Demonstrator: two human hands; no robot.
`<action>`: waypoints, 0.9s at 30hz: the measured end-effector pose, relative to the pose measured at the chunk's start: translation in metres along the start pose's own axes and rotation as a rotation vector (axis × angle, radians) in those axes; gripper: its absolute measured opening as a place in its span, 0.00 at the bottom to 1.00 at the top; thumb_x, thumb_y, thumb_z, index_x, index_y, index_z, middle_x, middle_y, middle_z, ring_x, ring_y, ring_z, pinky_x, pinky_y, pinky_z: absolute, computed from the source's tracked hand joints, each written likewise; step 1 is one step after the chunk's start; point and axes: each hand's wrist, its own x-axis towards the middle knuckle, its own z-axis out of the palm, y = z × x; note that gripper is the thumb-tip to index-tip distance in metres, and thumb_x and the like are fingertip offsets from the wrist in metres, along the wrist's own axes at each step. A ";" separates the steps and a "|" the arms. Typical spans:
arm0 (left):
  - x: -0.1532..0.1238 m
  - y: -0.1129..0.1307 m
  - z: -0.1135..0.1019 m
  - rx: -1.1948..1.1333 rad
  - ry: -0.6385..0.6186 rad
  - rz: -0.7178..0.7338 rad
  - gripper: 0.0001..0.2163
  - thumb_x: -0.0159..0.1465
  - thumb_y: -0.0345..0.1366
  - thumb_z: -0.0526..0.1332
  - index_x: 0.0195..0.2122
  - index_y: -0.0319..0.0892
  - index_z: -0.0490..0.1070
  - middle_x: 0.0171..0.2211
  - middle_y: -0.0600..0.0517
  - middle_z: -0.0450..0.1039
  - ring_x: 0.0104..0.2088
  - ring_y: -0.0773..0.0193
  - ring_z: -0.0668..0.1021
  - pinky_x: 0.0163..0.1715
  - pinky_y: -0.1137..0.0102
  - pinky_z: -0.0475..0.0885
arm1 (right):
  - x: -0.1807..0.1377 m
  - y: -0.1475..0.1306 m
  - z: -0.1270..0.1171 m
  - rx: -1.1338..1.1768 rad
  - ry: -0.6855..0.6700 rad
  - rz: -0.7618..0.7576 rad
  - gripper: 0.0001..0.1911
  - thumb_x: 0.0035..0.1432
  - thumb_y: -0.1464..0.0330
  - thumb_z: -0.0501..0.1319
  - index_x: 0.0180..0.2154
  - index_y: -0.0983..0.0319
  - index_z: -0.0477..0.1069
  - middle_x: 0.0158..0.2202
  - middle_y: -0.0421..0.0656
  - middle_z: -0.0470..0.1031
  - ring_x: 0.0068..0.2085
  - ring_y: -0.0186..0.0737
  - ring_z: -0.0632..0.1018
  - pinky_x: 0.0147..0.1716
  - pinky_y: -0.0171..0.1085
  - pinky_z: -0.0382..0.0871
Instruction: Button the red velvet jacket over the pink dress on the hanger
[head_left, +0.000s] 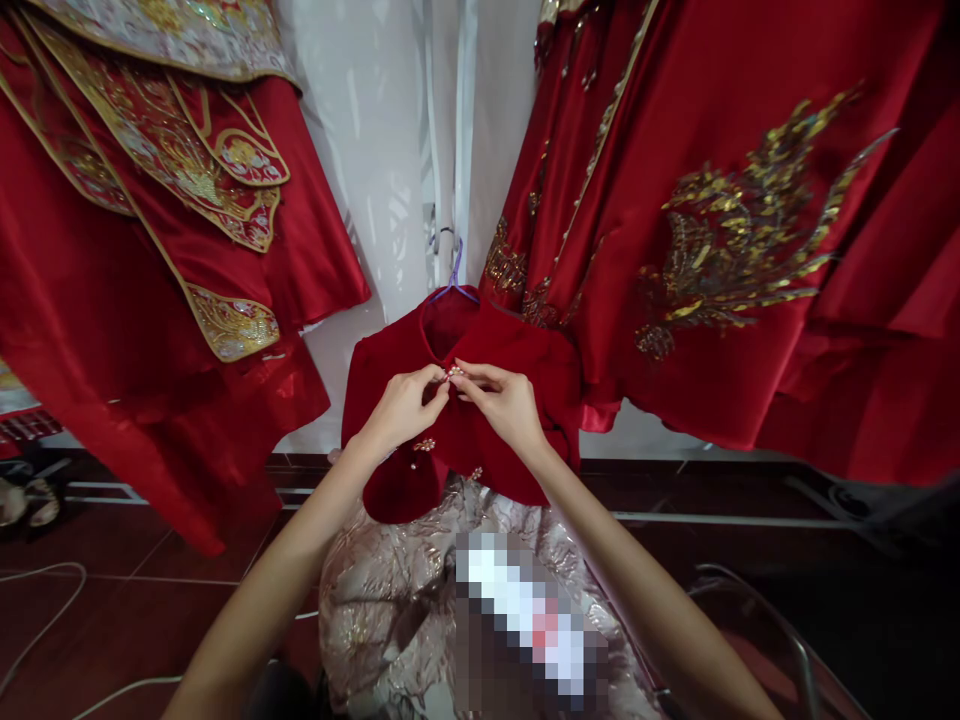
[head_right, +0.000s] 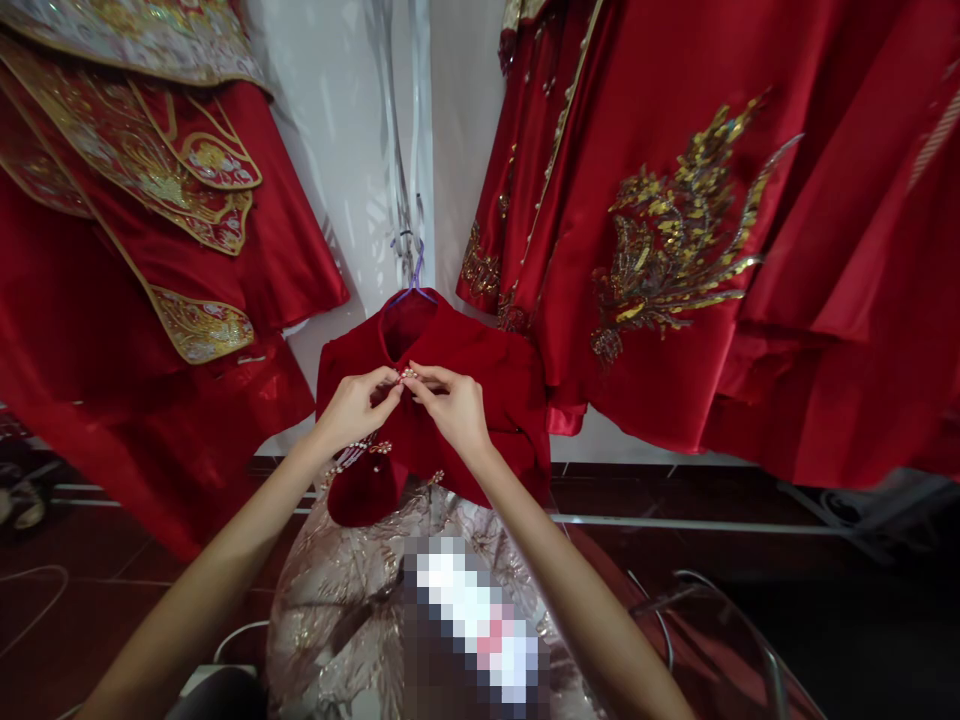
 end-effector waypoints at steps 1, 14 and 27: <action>0.000 0.000 -0.001 0.008 -0.007 0.006 0.06 0.62 0.34 0.52 0.34 0.42 0.68 0.30 0.52 0.73 0.27 0.67 0.73 0.29 0.73 0.65 | 0.000 0.002 0.000 0.004 0.000 0.000 0.20 0.49 0.59 0.64 0.44 0.60 0.73 0.40 0.42 0.78 0.38 0.42 0.79 0.38 0.43 0.77; 0.006 -0.004 0.004 0.072 -0.068 0.054 0.07 0.60 0.33 0.52 0.27 0.42 0.67 0.21 0.54 0.67 0.21 0.69 0.69 0.25 0.73 0.62 | 0.008 0.011 -0.007 -0.056 -0.106 -0.017 0.20 0.49 0.63 0.63 0.45 0.62 0.73 0.37 0.43 0.77 0.38 0.39 0.77 0.40 0.39 0.73; 0.004 -0.029 0.041 -0.633 -0.007 -0.205 0.13 0.62 0.41 0.51 0.35 0.40 0.71 0.32 0.51 0.74 0.32 0.66 0.75 0.32 0.73 0.71 | -0.016 0.027 -0.002 -0.154 -0.143 -0.046 0.34 0.49 0.65 0.63 0.58 0.55 0.55 0.52 0.46 0.61 0.44 0.37 0.70 0.43 0.38 0.68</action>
